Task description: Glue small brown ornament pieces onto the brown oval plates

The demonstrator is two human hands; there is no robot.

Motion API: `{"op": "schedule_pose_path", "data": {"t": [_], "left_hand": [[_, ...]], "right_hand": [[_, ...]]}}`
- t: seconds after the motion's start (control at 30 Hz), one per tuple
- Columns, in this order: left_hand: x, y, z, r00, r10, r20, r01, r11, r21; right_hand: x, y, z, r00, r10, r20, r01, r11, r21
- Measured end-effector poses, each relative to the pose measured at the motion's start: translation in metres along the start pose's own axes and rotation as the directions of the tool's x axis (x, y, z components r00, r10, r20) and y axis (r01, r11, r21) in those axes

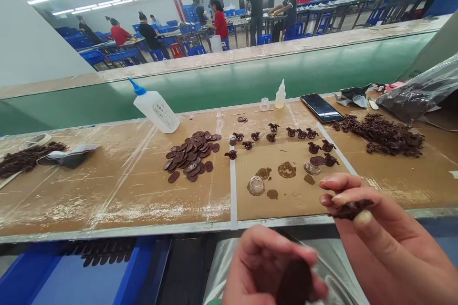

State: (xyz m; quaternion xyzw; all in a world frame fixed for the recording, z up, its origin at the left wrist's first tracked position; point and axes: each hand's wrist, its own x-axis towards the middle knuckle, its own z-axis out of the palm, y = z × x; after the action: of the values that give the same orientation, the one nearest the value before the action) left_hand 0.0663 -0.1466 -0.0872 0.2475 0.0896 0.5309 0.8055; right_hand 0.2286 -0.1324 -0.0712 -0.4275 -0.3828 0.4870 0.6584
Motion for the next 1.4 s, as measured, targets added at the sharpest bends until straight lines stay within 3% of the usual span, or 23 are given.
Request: {"op": "schedule_pose_path", "data": {"t": [0.1, 0.2, 0.3, 0.47, 0.7, 0.97, 1.23, 1.4], "left_hand": [[0.002, -0.001, -0.004, 0.958, 0.248, -0.144, -0.216, 0.955, 0.205], [0.002, -0.005, -0.018, 0.863, 0.504, -0.042, -0.433, 0.78, 0.452], [0.001, -0.005, -0.024, 0.795, 0.607, 0.018, -0.499, 0.636, 0.589], [-0.002, 0.003, -0.015, 0.821, 0.569, -0.05, -0.41, 0.648, 0.642], [-0.003, 0.002, -0.012, 0.783, 0.621, -0.014, -0.441, 0.571, 0.692], [-0.005, 0.001, -0.014, 0.778, 0.628, -0.007, -0.421, 0.529, 0.737], [-0.005, -0.001, -0.015, 0.788, 0.615, 0.005, -0.407, 0.515, 0.754], [-0.006, 0.0, -0.014, 0.798, 0.603, 0.008, -0.4, 0.519, 0.755]], "right_hand": [[-0.013, -0.003, 0.002, 0.981, 0.126, 0.149, -0.125, 0.992, -0.013], [-0.021, -0.005, 0.01, 0.929, 0.281, 0.243, -0.283, 0.959, -0.024], [-0.022, -0.006, 0.021, 0.901, 0.332, 0.28, -0.351, 0.936, 0.022], [-0.022, -0.005, 0.031, 0.894, 0.365, 0.261, -0.403, 0.909, 0.106], [-0.022, -0.004, 0.028, 0.911, 0.298, 0.285, -0.327, 0.943, 0.059], [-0.024, -0.006, 0.029, 0.899, 0.344, 0.27, -0.378, 0.922, 0.084], [-0.021, -0.002, 0.019, 0.898, 0.217, 0.383, -0.233, 0.972, -0.005], [-0.016, -0.003, 0.017, 0.905, 0.168, 0.39, -0.139, 0.985, -0.103]]}}
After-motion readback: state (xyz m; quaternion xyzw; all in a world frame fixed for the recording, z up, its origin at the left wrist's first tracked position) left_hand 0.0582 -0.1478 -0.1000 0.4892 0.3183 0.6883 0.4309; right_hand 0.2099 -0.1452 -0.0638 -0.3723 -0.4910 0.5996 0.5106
